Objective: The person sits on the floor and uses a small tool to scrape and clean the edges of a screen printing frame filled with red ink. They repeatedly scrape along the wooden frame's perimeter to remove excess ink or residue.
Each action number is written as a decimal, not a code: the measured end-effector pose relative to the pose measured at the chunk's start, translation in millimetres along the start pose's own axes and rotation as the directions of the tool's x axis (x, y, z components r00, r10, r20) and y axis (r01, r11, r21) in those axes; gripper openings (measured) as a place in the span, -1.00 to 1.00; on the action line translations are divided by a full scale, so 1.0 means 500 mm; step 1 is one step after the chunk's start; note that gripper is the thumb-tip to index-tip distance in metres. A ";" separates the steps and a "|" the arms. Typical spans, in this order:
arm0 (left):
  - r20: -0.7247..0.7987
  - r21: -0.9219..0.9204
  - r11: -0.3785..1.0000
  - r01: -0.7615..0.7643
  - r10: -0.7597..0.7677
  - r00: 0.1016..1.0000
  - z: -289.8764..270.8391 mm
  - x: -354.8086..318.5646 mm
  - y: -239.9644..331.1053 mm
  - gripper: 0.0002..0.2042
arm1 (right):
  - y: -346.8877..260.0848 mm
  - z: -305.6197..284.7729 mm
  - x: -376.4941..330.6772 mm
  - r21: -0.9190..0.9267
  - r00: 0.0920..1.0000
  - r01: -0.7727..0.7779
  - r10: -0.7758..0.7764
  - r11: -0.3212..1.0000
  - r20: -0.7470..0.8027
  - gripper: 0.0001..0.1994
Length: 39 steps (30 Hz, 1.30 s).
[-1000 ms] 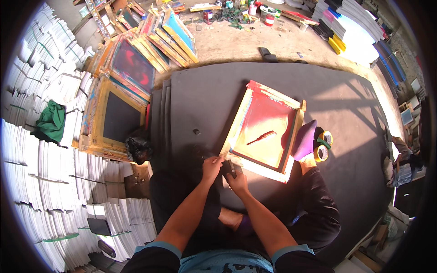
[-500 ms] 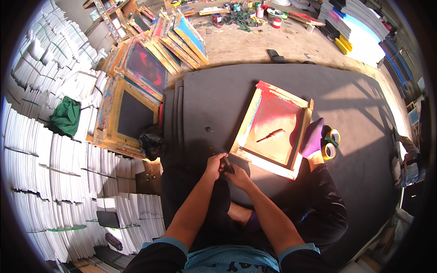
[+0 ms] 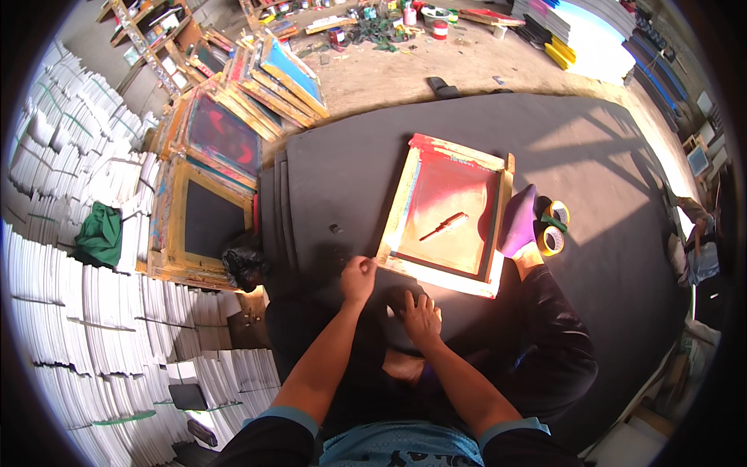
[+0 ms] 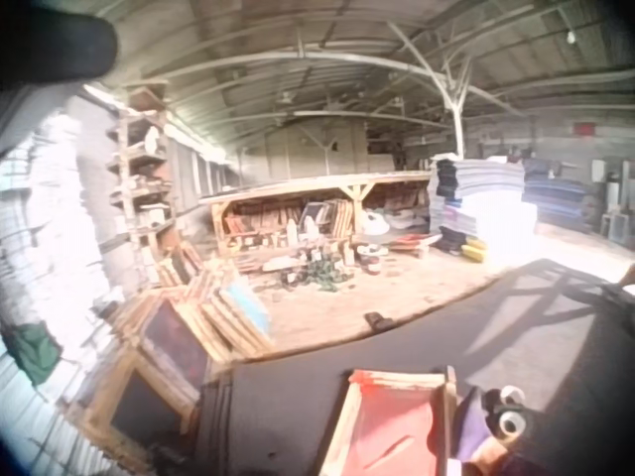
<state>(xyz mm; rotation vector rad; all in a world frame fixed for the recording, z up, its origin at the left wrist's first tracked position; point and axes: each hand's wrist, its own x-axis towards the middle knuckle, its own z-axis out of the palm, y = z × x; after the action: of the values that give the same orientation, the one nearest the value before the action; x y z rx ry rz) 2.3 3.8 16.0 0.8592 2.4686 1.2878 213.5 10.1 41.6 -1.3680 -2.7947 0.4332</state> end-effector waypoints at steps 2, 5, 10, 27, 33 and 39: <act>0.148 0.133 0.990 -0.047 0.027 0.989 0.002 -0.010 0.080 -0.70 | 0.024 0.017 -0.014 -0.034 0.999 0.010 -0.012 0.999 -0.051 -0.40; 0.160 0.260 0.957 -0.125 0.086 0.983 0.022 -0.014 0.108 -0.72 | 0.033 0.031 -0.029 -0.038 0.996 0.029 -0.032 0.999 -0.080 -0.40; 0.163 0.101 0.986 -0.129 0.112 0.980 0.058 -0.002 0.050 -0.81 | 0.035 0.011 -0.032 0.005 0.993 0.037 -0.036 0.999 -0.111 -0.40; 0.225 -0.450 0.888 -0.091 0.212 0.951 0.044 -0.195 0.226 -0.86 | 0.073 -0.063 0.051 0.551 0.940 -0.098 0.260 0.828 -0.222 -0.38; 0.249 -0.527 0.849 -0.035 0.194 0.949 0.056 -0.208 0.205 -0.88 | 0.156 -0.039 0.063 0.677 0.877 0.006 0.321 0.736 -0.358 -0.75; 0.255 -0.090 0.926 -0.367 0.378 0.890 0.058 -0.210 0.182 -0.69 | 0.261 -0.120 0.009 0.844 0.804 0.013 0.497 0.536 -0.328 -0.75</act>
<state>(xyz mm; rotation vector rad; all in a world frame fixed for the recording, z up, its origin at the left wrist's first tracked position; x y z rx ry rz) 135.3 1.2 65.1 1.4487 2.1248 1.2252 319.2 104.4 66.9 -1.3236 -1.5317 1.0050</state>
